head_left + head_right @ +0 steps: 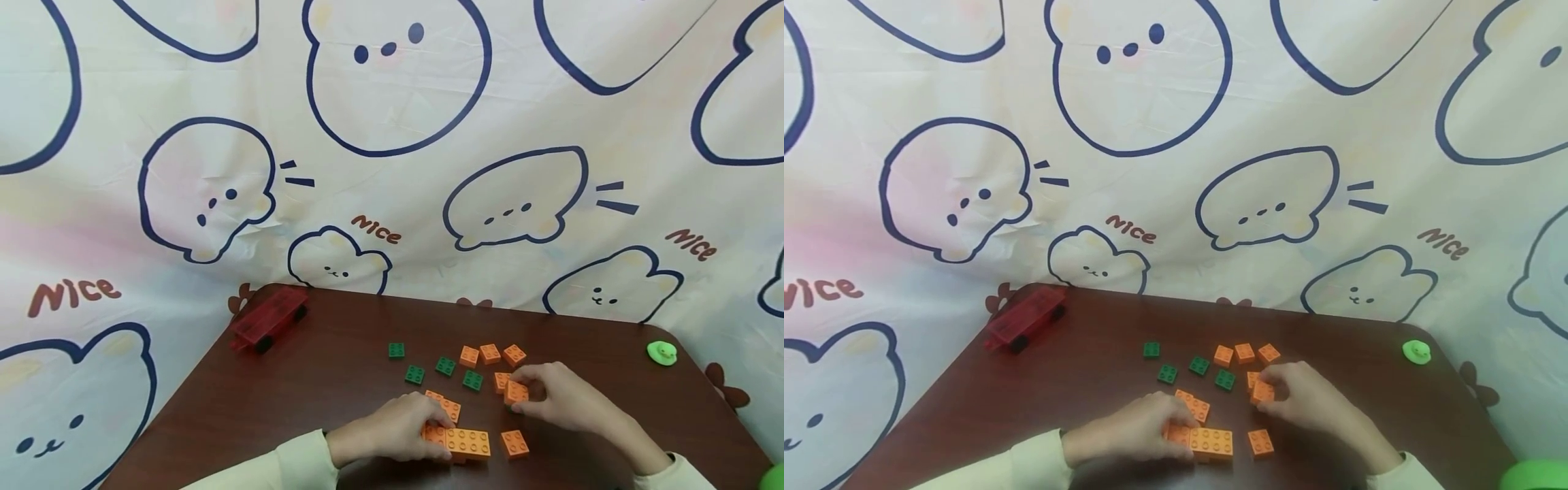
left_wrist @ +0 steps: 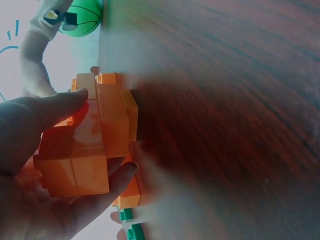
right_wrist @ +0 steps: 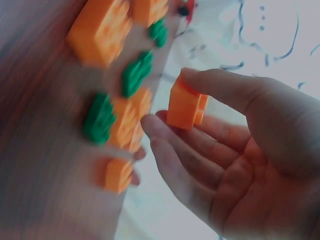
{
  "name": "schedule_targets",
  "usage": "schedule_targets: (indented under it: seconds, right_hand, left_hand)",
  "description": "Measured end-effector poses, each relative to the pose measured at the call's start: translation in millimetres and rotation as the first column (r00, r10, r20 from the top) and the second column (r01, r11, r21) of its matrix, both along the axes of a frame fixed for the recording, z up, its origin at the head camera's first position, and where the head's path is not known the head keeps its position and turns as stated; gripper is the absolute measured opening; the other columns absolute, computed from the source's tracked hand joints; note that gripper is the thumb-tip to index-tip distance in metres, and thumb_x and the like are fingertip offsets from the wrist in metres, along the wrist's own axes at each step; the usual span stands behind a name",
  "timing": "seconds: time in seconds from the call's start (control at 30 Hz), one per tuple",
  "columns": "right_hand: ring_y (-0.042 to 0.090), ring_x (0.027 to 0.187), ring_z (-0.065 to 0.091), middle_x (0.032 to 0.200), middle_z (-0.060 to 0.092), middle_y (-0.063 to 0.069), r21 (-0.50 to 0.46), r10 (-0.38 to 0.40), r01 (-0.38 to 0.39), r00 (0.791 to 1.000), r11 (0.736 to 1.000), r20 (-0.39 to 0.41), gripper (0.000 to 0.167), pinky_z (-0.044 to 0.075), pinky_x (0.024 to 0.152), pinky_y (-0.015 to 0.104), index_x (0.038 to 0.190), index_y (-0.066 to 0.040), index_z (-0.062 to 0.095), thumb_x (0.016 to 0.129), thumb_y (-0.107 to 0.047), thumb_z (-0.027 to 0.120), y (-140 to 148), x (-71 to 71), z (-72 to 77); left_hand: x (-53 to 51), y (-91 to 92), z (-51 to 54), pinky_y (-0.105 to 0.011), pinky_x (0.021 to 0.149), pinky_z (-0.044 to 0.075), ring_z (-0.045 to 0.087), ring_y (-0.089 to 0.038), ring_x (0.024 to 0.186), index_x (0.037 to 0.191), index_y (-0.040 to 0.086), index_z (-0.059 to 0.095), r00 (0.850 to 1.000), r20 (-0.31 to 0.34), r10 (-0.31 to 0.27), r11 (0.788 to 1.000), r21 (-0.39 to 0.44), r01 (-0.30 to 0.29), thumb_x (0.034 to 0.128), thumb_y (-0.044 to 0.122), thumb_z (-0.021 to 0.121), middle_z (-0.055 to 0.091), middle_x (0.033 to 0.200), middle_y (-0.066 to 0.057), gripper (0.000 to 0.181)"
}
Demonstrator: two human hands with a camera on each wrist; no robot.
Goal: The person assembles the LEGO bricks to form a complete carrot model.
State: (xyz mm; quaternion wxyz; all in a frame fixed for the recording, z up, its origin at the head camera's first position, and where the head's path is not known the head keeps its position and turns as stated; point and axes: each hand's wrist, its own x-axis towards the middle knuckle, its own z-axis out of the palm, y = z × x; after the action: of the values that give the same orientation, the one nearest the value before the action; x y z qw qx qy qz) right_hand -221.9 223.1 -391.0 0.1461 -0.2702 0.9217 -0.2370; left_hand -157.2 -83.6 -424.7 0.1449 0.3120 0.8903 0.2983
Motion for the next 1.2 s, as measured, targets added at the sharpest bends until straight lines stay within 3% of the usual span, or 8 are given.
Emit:
schedule_targets:
  seconds: [0.17,0.37,0.63,0.97,1.2]
  right_hand:
    - [0.002,0.094,0.066,0.117,0.076,-0.001,-0.034,0.180,-0.179,0.983,0.983,0.021,0.041,0.057,0.075,0.026,0.120,-0.014,0.075,0.089,-0.041,0.079,-14.5,16.9,8.4]
    - [-0.003,0.095,0.064,0.111,0.074,-0.013,-0.060,0.271,-0.266,0.958,0.962,0.098,0.031,0.055,0.076,0.024,0.116,-0.023,0.074,0.091,-0.041,0.078,-25.0,28.2,6.8]
    - [-0.005,0.091,0.063,0.108,0.074,-0.014,-0.070,0.274,-0.266,0.949,0.961,0.155,0.029,0.055,0.075,0.024,0.115,-0.022,0.075,0.090,-0.036,0.079,-32.0,32.1,0.2]
    - [-0.004,0.094,0.067,0.111,0.076,-0.012,-0.052,0.281,-0.278,0.956,0.959,0.082,0.032,0.057,0.075,0.022,0.117,-0.022,0.075,0.091,-0.040,0.078,-36.0,34.7,-4.4]
    - [-0.007,0.088,0.062,0.108,0.074,-0.016,-0.076,0.287,-0.281,0.954,0.957,0.086,0.030,0.054,0.072,0.021,0.116,-0.024,0.075,0.091,-0.041,0.077,-39.4,36.1,-7.2]
  left_hand:
    - [-1.5,0.1,2.2,-0.017,0.079,0.053,0.064,0.008,0.099,0.120,0.022,0.077,1.000,0.018,0.005,1.000,-0.003,-0.005,0.0896,0.034,0.081,0.074,0.116,0.014,0.033]
    - [-1.0,0.8,2.6,-0.016,0.078,0.053,0.064,0.008,0.096,0.119,0.022,0.077,0.999,0.032,0.003,1.000,0.009,-0.003,0.0894,0.033,0.082,0.075,0.113,0.015,0.032]
    - [-2.1,-0.1,0.9,-0.016,0.076,0.053,0.064,0.009,0.094,0.120,0.022,0.077,1.000,0.015,0.007,1.000,0.002,-0.007,0.0886,0.034,0.082,0.075,0.113,0.015,0.034]
    - [-2.8,-0.4,0.1,-0.016,0.076,0.053,0.064,0.009,0.094,0.119,0.022,0.078,1.000,0.008,-0.008,1.000,0.008,0.008,0.0889,0.034,0.082,0.075,0.113,0.015,0.033]
    - [-3.1,0.3,0.4,-0.015,0.075,0.052,0.062,0.010,0.092,0.115,0.022,0.079,1.000,-0.005,-0.012,1.000,0.009,0.012,0.0885,0.034,0.082,0.075,0.110,0.016,0.030]
